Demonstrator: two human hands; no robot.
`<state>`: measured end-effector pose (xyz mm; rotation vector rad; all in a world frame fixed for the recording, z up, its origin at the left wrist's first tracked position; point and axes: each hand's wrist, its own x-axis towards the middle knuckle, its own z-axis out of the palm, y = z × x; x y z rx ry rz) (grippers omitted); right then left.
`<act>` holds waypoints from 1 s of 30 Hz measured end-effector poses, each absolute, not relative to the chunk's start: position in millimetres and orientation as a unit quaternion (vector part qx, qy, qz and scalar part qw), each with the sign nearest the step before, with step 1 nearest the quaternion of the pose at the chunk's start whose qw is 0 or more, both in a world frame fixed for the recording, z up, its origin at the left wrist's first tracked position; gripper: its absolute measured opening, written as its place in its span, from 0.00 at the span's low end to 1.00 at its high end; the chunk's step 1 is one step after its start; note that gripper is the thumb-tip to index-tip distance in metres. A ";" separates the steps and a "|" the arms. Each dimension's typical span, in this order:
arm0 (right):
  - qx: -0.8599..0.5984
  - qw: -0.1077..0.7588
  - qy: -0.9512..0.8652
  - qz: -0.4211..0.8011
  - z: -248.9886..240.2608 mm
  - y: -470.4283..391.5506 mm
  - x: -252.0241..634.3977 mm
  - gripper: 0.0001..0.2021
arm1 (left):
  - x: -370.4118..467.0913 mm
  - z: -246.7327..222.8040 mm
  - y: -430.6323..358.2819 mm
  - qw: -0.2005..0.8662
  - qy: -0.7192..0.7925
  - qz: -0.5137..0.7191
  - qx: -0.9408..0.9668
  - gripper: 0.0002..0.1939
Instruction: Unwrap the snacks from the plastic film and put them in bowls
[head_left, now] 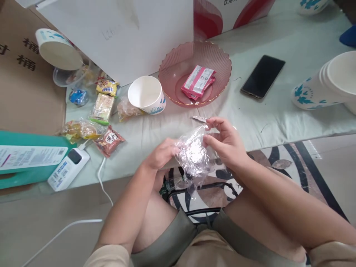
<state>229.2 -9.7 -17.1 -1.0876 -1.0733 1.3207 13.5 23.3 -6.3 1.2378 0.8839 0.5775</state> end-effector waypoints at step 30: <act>-0.499 0.488 -0.442 0.563 -17.9 -13.2 226.6 0.40 | 3.6 -10.2 36.1 0.597 0.512 0.409 0.463 0.37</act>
